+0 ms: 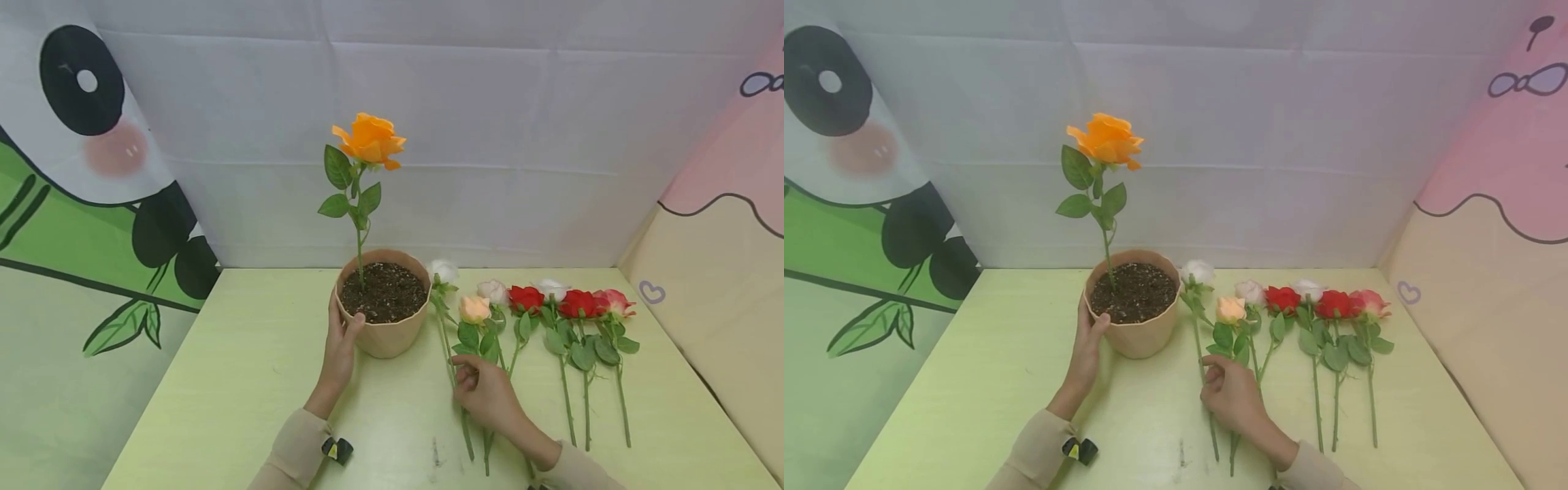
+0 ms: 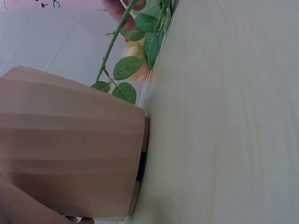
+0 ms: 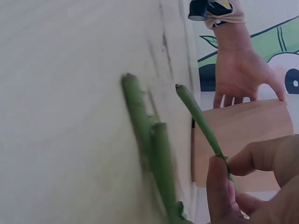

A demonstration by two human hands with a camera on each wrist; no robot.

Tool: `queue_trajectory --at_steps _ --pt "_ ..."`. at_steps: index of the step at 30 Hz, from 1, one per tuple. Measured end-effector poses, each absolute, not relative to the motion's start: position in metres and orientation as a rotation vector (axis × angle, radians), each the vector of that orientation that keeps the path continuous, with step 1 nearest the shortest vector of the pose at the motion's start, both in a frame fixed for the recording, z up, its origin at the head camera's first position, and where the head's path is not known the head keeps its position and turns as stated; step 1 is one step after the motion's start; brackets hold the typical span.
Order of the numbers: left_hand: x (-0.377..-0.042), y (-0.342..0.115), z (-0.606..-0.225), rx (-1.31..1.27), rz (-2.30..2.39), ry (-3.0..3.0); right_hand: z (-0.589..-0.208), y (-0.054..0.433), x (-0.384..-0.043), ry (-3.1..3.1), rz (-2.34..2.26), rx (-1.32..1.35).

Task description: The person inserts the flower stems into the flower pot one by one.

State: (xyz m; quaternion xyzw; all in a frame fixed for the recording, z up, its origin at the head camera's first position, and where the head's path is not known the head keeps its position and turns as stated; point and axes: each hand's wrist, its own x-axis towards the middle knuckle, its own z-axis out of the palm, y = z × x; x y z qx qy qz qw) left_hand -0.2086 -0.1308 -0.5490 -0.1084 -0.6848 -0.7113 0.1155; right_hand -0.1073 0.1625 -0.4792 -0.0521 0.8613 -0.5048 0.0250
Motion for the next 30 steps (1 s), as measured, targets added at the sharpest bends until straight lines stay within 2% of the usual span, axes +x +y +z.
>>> queue_trajectory --at_steps 6,19,28,30 --pt "-0.187 -0.122 -0.515 -0.353 -2.063 -1.986 -0.462 0.167 -0.11 2.664 -1.646 -0.107" --pt "-0.205 -0.13 -0.544 -0.309 -2.004 -2.044 -0.425 0.17 -0.125 2.743 -1.864 -0.207" --pt "-0.184 -0.12 -0.51 -0.296 -2.064 -2.011 -0.388 0.162 -0.141 2.76 -2.067 -0.417" --pt "-0.186 -0.121 -0.513 -0.285 -2.045 -2.025 -0.381 0.158 -0.145 2.744 -2.115 -0.448"
